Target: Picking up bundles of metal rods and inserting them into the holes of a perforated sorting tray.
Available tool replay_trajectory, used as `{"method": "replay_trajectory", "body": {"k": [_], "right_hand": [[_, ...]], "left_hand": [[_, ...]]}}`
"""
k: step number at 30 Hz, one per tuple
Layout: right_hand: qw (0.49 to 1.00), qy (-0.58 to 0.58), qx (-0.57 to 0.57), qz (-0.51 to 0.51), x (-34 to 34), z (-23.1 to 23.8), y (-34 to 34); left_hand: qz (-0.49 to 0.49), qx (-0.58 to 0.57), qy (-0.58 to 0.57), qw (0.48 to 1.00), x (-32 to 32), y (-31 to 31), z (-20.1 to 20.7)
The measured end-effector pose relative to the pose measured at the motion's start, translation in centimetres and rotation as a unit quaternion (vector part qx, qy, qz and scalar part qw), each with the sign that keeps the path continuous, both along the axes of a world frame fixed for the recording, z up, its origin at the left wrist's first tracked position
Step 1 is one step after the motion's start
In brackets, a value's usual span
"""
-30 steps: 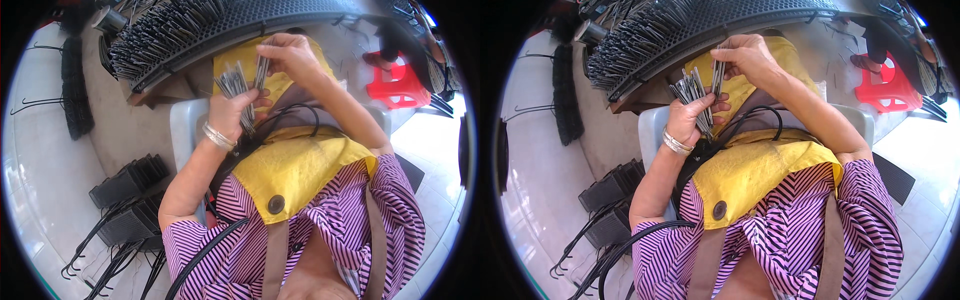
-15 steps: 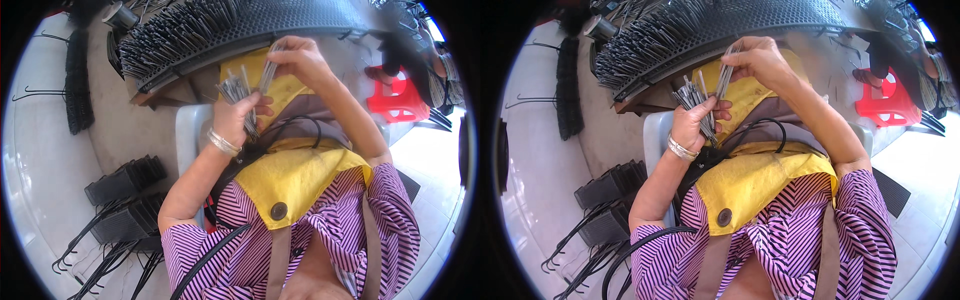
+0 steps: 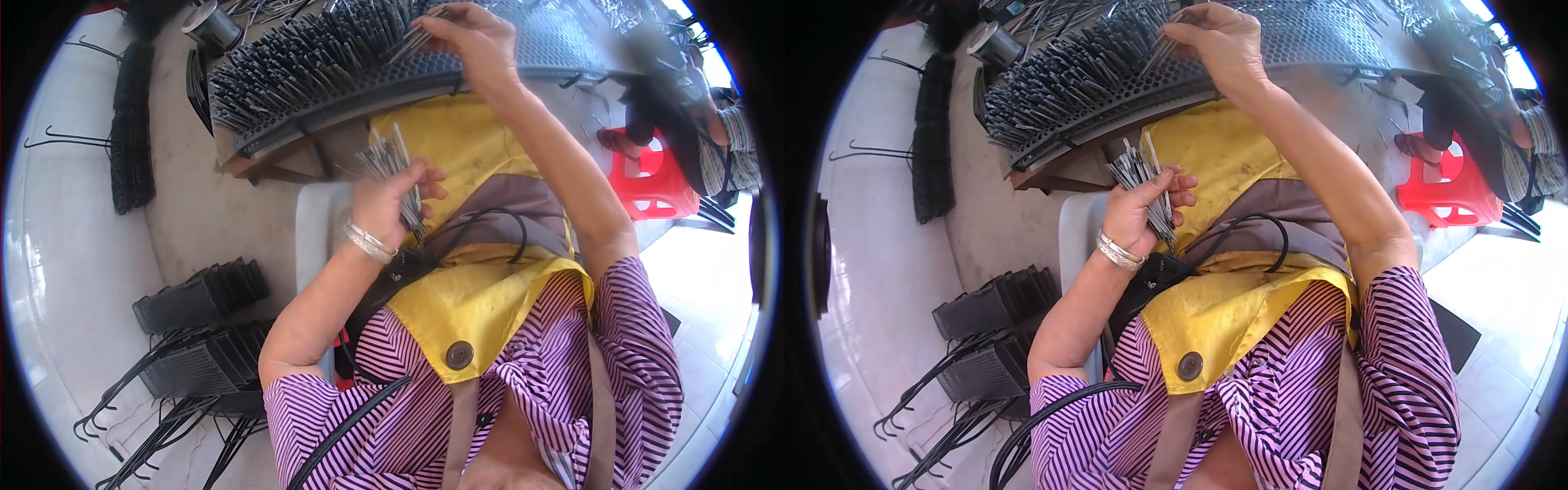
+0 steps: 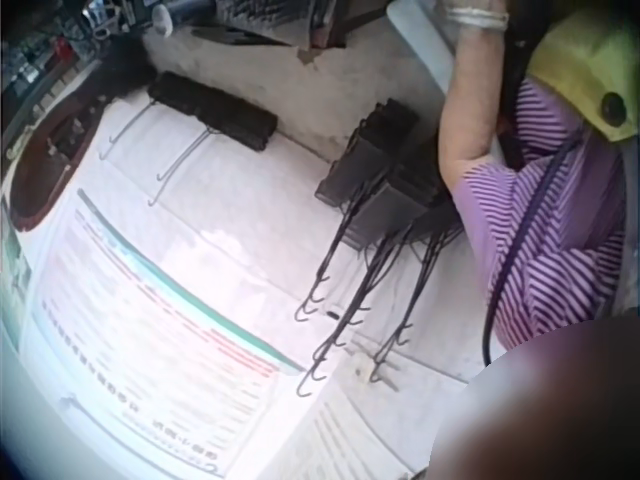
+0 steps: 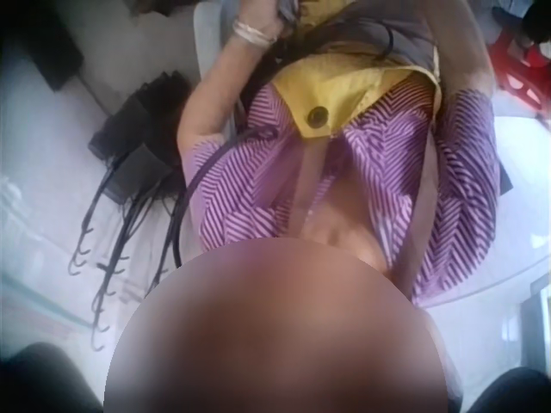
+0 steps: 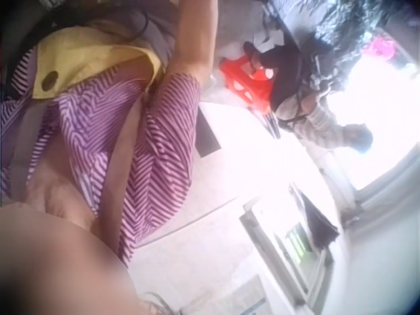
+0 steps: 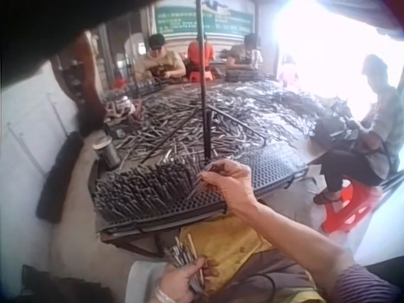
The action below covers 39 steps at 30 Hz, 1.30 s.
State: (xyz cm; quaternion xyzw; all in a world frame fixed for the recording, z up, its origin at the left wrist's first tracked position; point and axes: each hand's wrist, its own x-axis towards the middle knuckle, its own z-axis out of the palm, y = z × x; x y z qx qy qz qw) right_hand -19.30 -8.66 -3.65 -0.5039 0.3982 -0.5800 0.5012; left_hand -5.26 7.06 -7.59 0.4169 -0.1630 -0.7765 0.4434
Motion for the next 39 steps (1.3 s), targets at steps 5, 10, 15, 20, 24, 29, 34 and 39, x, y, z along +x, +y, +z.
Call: {"method": "replay_trajectory", "body": {"k": [5,10,15,20,24,29,34,39], "right_hand": [[0.998,0.021,-0.050,-0.008,0.3,-0.8,-0.8],[0.995,0.068,-0.067,-0.026,0.7,-0.7,-0.7],[0.995,0.051,-0.080,-0.005,0.5,-0.8,-0.7],[0.993,0.061,-0.098,-0.004,0.4,-0.7,-0.7],[0.994,0.048,-0.101,-0.008,0.4,-1.4,-0.8],[0.996,0.067,-0.051,-0.014,0.8,-1.4,-0.3],[0.997,0.070,-0.008,0.012,0.7,-0.6,0.4],[0.978,0.175,-0.091,0.065,0.8,-0.5,0.5]], "left_hand": [[-0.004,0.012,-0.012,1.000,-0.1,0.0,0.5],[0.010,0.019,-0.003,1.000,0.0,0.0,0.6],[-0.005,0.012,-0.008,1.000,0.0,0.0,0.6],[-0.003,0.018,-0.008,1.000,0.0,0.0,0.5],[-0.006,0.018,-0.010,1.000,-0.1,0.0,0.5],[-0.004,0.022,-0.012,1.000,0.0,-0.1,0.5],[-0.007,0.029,-0.012,0.999,-0.1,-0.2,0.6],[-0.007,0.037,-0.003,0.999,0.0,-0.1,0.5]]}}
